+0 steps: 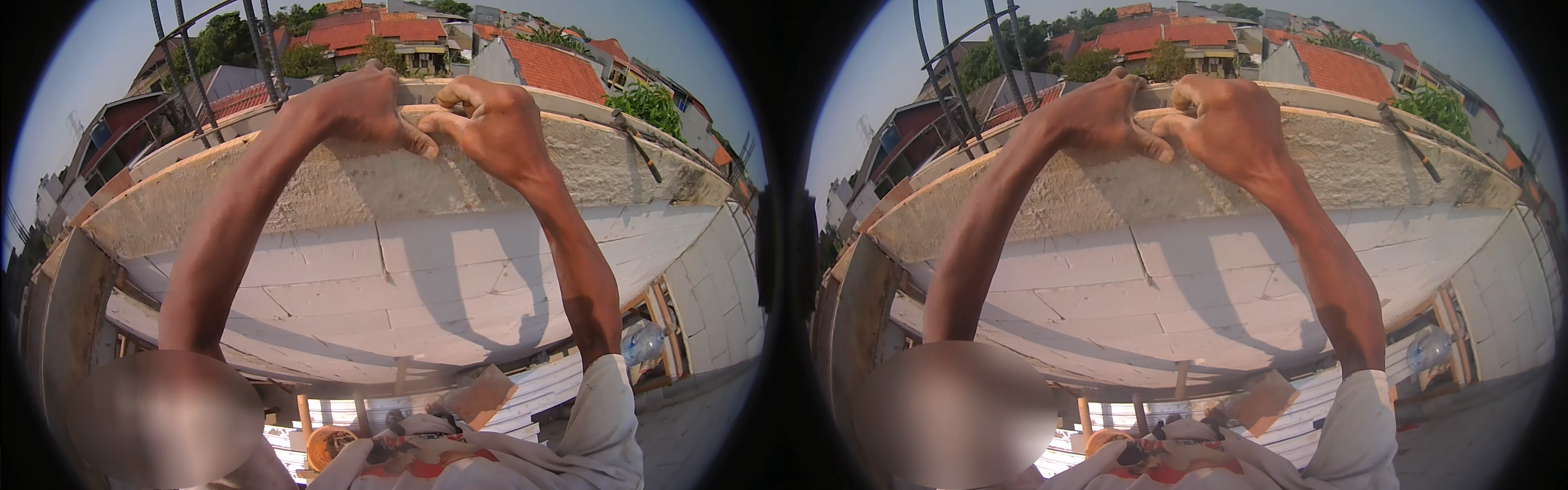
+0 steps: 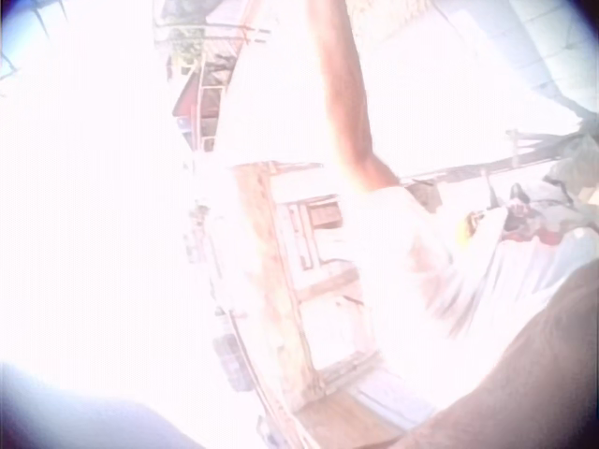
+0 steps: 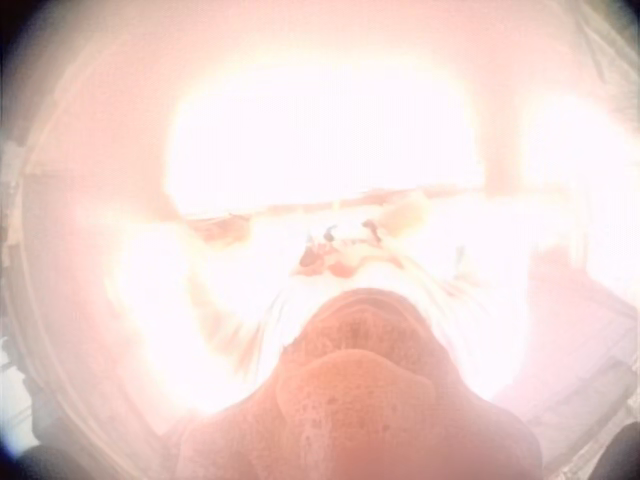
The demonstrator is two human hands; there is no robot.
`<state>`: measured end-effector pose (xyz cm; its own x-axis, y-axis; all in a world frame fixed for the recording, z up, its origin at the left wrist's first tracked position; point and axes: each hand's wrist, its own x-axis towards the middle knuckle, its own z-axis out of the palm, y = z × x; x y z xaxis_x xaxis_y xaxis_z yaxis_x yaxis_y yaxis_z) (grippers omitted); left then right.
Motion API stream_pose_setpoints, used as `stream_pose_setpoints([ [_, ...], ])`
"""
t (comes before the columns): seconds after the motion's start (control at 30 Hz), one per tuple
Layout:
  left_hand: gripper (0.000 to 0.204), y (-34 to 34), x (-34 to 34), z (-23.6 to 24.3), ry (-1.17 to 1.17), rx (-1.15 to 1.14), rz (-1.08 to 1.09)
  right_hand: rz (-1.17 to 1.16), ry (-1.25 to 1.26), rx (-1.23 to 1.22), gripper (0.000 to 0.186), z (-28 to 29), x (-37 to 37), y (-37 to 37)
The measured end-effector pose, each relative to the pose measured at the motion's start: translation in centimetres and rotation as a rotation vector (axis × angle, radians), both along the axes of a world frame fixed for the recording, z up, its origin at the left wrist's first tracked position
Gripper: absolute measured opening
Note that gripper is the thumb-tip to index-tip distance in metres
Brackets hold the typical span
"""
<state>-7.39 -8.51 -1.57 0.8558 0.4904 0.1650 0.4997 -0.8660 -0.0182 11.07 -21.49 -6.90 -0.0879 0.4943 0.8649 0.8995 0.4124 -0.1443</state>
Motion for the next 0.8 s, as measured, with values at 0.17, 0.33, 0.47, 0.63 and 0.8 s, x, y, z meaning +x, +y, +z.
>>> stream_pose_setpoints([
  [0.17,0.128,-0.2,0.2,0.1,-0.022,0.066,0.009,0.021,-0.103,0.122,0.027,-0.7,-0.3,0.7],
  [0.33,0.133,0.2,0.6,0.3,0.024,-0.012,0.048,-0.052,-0.220,0.146,0.017,-0.8,-0.6,0.0],
  [0.47,0.142,0.9,-0.2,-1.1,-0.133,0.113,0.041,-0.151,-0.191,0.098,0.022,-2.0,-1.7,-2.0],
  [0.63,0.137,1.4,-1.4,-1.9,-0.354,0.112,-0.032,-0.192,-0.236,0.231,0.056,-1.7,-0.4,-7.5],
  [0.8,0.080,1.2,-2.6,-1.6,-0.567,-0.102,-0.111,-0.545,-0.313,0.247,0.070,0.3,8.8,-14.2],
])
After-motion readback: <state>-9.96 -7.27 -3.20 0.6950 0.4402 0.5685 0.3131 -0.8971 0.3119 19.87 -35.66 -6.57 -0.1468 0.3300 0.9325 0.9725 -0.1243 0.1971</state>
